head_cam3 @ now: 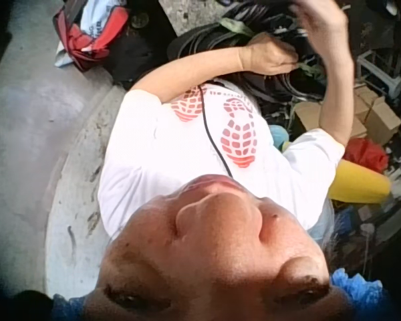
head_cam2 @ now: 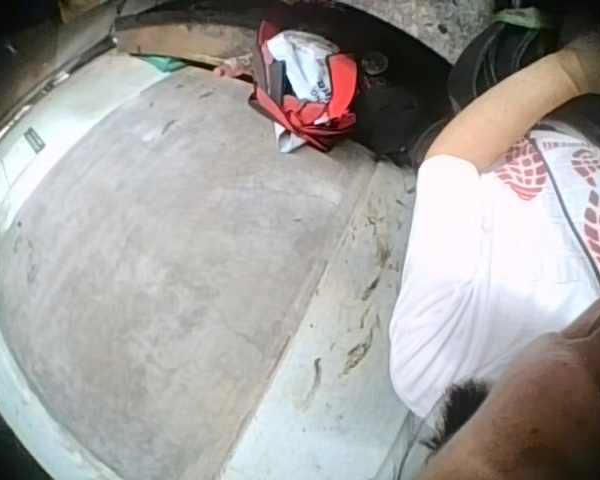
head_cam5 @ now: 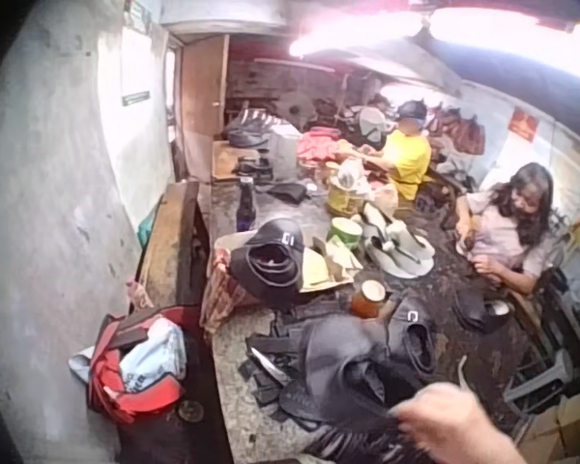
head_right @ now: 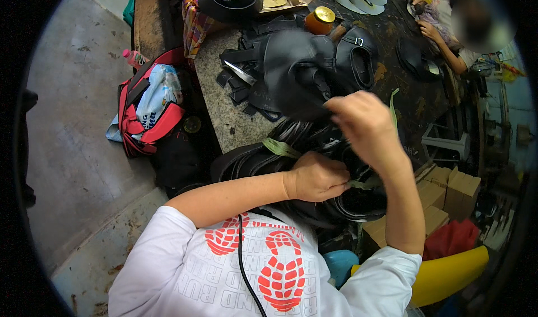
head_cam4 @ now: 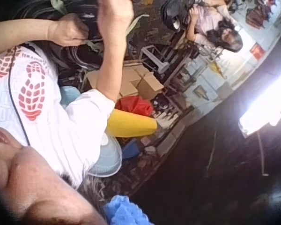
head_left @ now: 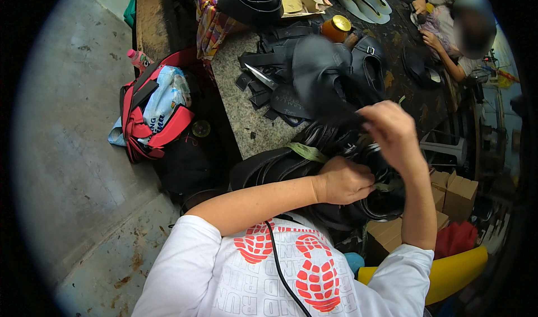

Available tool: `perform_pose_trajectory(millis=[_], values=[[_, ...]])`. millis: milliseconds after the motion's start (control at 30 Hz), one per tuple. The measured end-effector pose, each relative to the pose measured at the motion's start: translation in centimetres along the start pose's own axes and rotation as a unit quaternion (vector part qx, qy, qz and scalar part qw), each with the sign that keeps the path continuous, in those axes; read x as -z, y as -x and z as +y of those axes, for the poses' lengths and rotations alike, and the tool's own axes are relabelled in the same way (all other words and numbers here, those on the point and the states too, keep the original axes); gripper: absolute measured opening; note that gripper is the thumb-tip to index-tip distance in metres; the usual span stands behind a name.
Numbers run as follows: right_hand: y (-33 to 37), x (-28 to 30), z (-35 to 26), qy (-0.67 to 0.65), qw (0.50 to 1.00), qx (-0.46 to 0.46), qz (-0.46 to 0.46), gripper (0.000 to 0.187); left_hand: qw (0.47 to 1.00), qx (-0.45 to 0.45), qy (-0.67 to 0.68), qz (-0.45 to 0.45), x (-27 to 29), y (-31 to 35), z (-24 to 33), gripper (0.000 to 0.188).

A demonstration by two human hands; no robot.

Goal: The person gathers black shoes from a workbench and stacks them into a bundle. They then use a green rubber band to tie the stack together, wrapping and tightening it around the shoes.

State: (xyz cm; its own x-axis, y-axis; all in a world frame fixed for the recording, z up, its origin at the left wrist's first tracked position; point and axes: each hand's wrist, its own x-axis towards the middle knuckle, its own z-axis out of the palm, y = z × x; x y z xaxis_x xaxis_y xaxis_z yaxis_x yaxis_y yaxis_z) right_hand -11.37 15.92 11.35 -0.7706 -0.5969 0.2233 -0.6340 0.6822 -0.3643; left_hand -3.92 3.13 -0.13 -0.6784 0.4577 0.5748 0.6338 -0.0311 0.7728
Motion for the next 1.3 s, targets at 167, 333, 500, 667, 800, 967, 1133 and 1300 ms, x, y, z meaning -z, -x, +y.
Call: perform_pose_trajectory(millis=[167,333,500,667,800,967,1133,1300], values=[[-1.4,-1.6,-1.0,0.025,0.997,0.07,0.026,0.03,1.0,0.013,0.019,-0.001,-0.1,0.1,-0.1,0.019],[-2.0,-1.4,-1.6,0.012,0.994,0.105,0.013,0.03,1.0,0.009,0.02,0.01,-0.3,0.5,-0.2,0.017],[-3.0,-3.8,-2.2,0.006,0.994,0.091,-0.055,0.033,0.998,0.003,0.029,0.049,-0.7,0.3,-0.5,0.018],[-2.8,-1.6,-1.0,-0.132,0.99,-0.011,-0.046,0.038,0.999,0.025,0.033,0.003,-0.3,0.5,-0.3,0.017],[-2.5,1.7,-0.9,-0.244,0.958,-0.147,0.046,0.035,0.999,0.018,0.032,0.008,-0.2,0.5,-0.2,0.017],[-2.9,3.7,-2.5,-0.146,0.987,-0.041,0.047,0.033,1.0,0.004,0.027,0.007,0.0,0.4,-0.3,0.016],[-4.2,2.0,-2.9,-0.009,0.995,0.096,0.006,0.03,1.0,-0.007,0.004,0.0,0.2,0.4,-0.2,0.015],[-4.2,0.1,-3.3,0.086,0.988,0.098,-0.087,0.033,1.0,-0.001,0.031,0.005,0.1,0.4,-0.1,0.018]])
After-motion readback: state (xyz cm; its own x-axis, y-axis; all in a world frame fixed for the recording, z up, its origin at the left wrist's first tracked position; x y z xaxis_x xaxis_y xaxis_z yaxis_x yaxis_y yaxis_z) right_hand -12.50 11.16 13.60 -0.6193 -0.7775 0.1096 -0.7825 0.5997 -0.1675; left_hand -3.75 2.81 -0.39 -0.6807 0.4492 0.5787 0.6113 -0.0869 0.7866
